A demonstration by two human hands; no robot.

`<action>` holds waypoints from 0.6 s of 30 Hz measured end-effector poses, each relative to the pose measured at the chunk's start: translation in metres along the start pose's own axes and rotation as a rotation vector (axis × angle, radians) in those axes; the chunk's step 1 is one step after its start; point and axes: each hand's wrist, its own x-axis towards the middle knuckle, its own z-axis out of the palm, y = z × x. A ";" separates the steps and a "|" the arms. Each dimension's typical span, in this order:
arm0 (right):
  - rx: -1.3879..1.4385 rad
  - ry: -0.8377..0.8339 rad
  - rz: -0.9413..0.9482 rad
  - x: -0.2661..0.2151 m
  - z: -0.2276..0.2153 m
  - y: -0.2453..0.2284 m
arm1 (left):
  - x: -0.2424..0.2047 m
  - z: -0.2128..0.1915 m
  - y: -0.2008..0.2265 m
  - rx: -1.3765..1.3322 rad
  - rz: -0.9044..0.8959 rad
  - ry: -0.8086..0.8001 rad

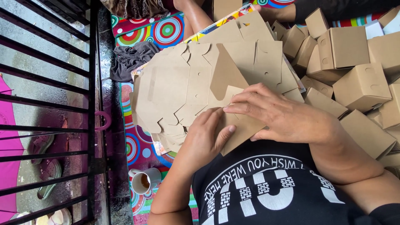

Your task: Folding flat cardboard templates into small rectangular boxes by hand.

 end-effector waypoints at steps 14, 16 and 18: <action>-0.152 0.379 0.025 0.014 0.001 -0.012 | -0.023 0.050 -0.036 -1.336 -0.456 0.574; -0.172 0.421 0.016 0.015 0.010 -0.014 | -0.026 0.052 -0.032 -1.746 -0.683 0.407; -0.153 0.439 -0.022 0.018 0.018 -0.017 | -0.023 0.054 -0.029 -2.174 -0.294 -0.011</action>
